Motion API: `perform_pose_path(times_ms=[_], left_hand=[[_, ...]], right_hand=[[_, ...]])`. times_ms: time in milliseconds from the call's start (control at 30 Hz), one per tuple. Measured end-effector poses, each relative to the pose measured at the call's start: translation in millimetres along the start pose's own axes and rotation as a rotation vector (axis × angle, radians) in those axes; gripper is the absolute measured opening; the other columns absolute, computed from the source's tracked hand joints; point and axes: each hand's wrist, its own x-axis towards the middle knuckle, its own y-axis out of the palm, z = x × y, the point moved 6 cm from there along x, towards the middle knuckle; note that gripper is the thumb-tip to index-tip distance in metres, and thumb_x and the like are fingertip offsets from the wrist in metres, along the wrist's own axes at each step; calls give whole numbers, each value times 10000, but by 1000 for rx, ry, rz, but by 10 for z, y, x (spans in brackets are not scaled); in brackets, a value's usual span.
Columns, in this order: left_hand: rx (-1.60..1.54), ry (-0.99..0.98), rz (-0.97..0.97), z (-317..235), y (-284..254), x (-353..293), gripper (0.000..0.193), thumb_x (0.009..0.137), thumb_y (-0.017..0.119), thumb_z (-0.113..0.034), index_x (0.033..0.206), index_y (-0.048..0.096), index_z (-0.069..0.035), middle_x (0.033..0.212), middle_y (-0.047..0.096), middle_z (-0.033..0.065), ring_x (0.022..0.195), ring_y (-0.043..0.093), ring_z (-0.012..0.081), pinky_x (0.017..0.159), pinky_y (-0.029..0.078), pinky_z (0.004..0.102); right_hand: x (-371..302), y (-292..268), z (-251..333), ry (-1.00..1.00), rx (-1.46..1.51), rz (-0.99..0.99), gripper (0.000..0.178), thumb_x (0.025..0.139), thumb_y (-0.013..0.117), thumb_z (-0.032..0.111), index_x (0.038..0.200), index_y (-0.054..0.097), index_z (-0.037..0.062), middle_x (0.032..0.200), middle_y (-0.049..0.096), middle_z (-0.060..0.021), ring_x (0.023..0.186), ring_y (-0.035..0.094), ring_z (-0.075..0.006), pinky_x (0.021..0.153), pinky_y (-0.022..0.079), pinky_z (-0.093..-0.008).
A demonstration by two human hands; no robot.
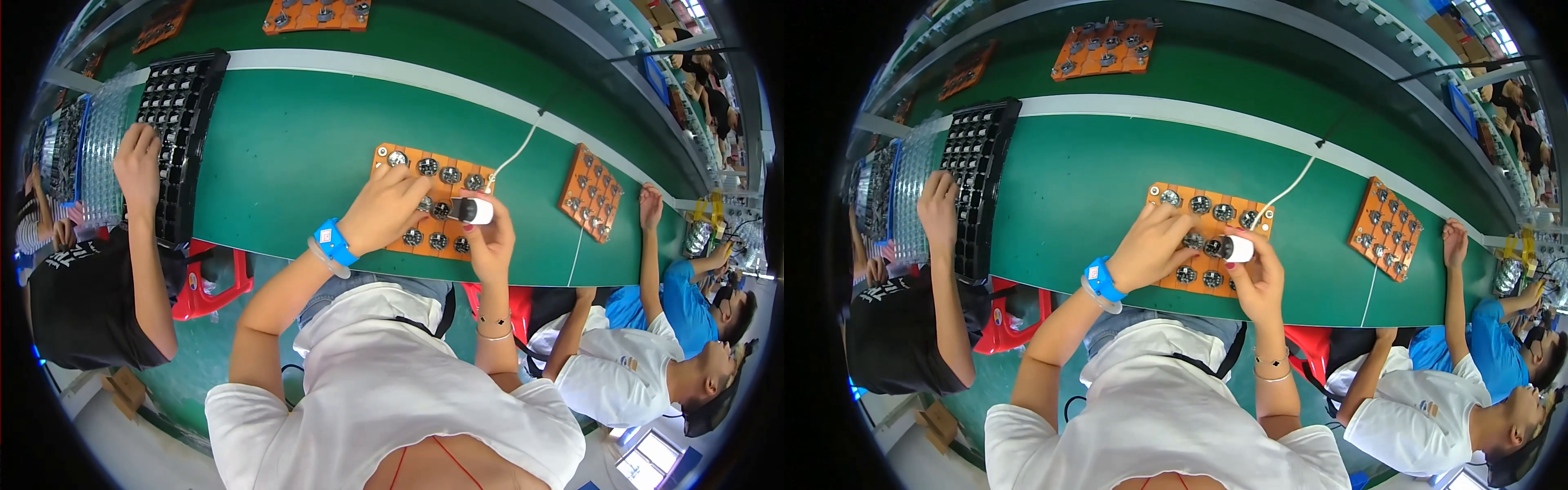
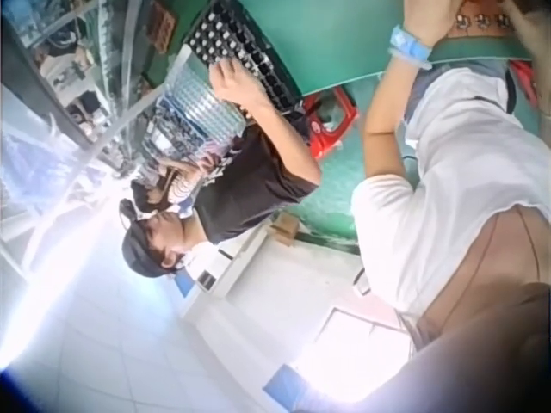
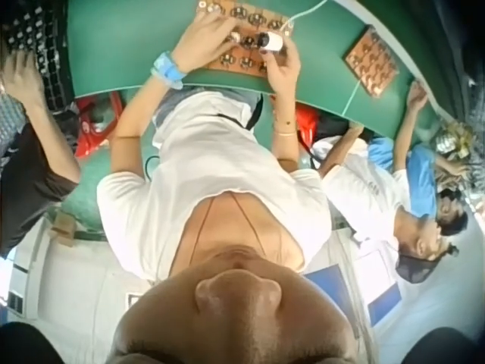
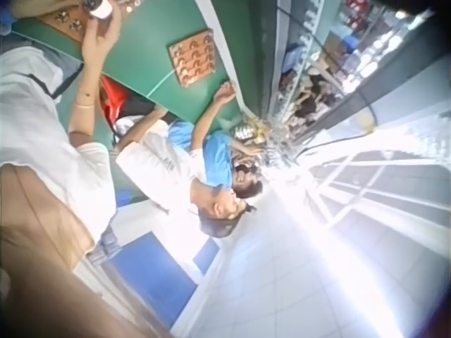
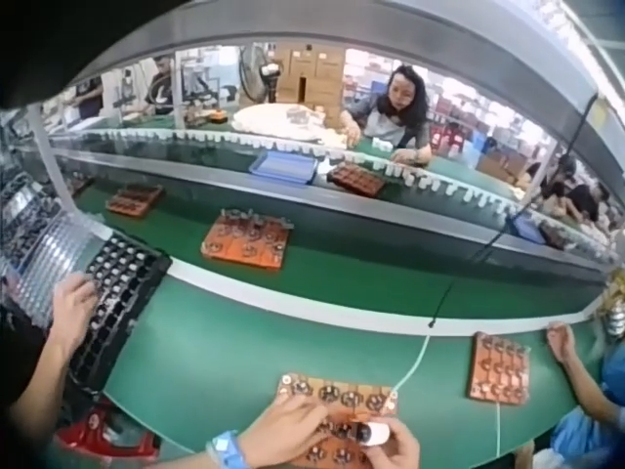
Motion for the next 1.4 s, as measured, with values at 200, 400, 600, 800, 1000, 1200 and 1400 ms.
perform_pose_path(times_ms=[200, 400, 600, 800, 1000, 1200, 1400], left_hand=[[-88, -8, -120, -132, -144, 49, 390, 687, 742, -148, 1016, 541, -84, 892, 604, 16, 849, 509, 206, 776, 373, 339], [-95, -96, -43, 8, -91, -12, 413, 704, 731, -151, 1063, 537, -85, 913, 619, 10, 891, 518, 217, 788, 364, 344], [11, -94, -18, 125, -187, -163, 432, 709, 723, -152, 1096, 538, -98, 950, 632, -3, 920, 522, 214, 800, 355, 342], [-27, -91, -41, 224, -278, -223, 440, 691, 732, -147, 1090, 555, -99, 943, 627, 6, 913, 521, 211, 805, 357, 338], [-98, -54, -134, -2, -429, -154, 420, 697, 729, -135, 1076, 555, -83, 943, 627, 29, 907, 522, 221, 810, 366, 340], [-118, -186, -63, 257, -223, -278, 481, 712, 716, -139, 1139, 503, -82, 975, 609, 43, 937, 522, 252, 844, 368, 373], [-34, -83, -53, 108, -358, -476, 412, 706, 727, -185, 1064, 538, -107, 966, 599, 28, 976, 520, 226, 835, 361, 365]], right_hand=[[56, 169, 18, 18, -3, 7, 374, 792, 592, -40, 1157, 528, 8, 1143, 593, -118, 1038, 560, -208, 894, 437, -311], [1, 105, 9, 9, 98, -96, 376, 878, 571, 70, 1217, 417, 18, 1176, 546, -179, 1084, 539, -234, 940, 424, -356], [92, 146, 118, -84, 54, 0, 403, 863, 593, 82, 1220, 416, 24, 1182, 542, -201, 1079, 547, -250, 918, 447, -366], [97, 367, 1, -19, -52, 152, 372, 847, 563, -29, 1202, 463, 20, 1234, 527, -169, 1128, 521, -227, 919, 446, -342], [86, 469, 6, 68, 58, 131, 360, 791, 570, -73, 1139, 536, 10, 1226, 535, -141, 1115, 542, -237, 871, 489, -315], [-1, 397, 51, 21, 113, 6, 368, 851, 586, 28, 1188, 437, 18, 1203, 538, -206, 1117, 533, -259, 930, 435, -368], [-115, 232, 197, -32, 88, 52, 379, 815, 577, -35, 1169, 455, 27, 1197, 543, -203, 1124, 530, -279, 950, 414, -377]])
